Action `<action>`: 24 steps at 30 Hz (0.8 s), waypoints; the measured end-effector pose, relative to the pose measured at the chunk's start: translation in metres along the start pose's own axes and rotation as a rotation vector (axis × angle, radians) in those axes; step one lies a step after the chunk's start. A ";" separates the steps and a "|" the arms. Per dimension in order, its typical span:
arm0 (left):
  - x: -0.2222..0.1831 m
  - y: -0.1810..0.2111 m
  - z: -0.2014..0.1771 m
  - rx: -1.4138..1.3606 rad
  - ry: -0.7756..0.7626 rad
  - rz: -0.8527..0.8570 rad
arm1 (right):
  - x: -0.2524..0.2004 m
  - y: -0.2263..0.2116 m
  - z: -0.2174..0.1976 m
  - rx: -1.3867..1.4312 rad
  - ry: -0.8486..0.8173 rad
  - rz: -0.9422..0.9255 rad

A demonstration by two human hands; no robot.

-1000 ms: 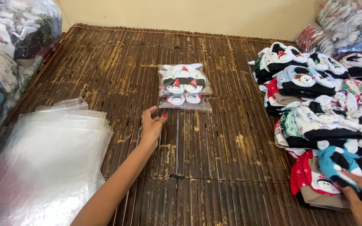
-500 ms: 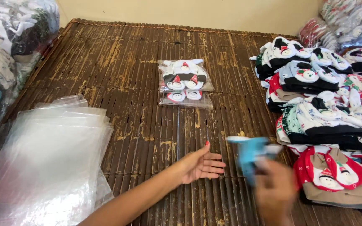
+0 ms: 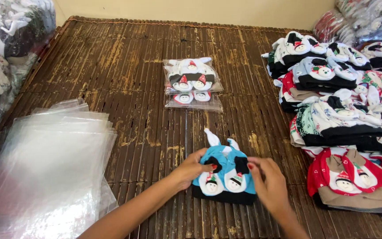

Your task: Folding small fabric items and placing them into individual plastic bags.

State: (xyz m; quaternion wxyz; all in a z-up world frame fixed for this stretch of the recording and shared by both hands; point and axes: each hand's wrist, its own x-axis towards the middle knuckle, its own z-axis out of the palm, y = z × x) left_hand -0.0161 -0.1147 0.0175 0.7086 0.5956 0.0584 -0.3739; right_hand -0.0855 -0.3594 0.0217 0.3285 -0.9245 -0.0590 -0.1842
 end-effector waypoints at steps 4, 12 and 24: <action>-0.011 0.005 -0.021 0.106 0.033 0.088 | 0.027 0.015 0.017 -0.087 -0.240 0.164; -0.016 -0.001 -0.060 0.003 0.059 0.326 | 0.056 -0.056 0.044 0.845 -0.420 0.485; 0.082 -0.004 -0.109 0.662 0.459 0.532 | 0.059 -0.023 0.077 -0.036 -0.271 -0.122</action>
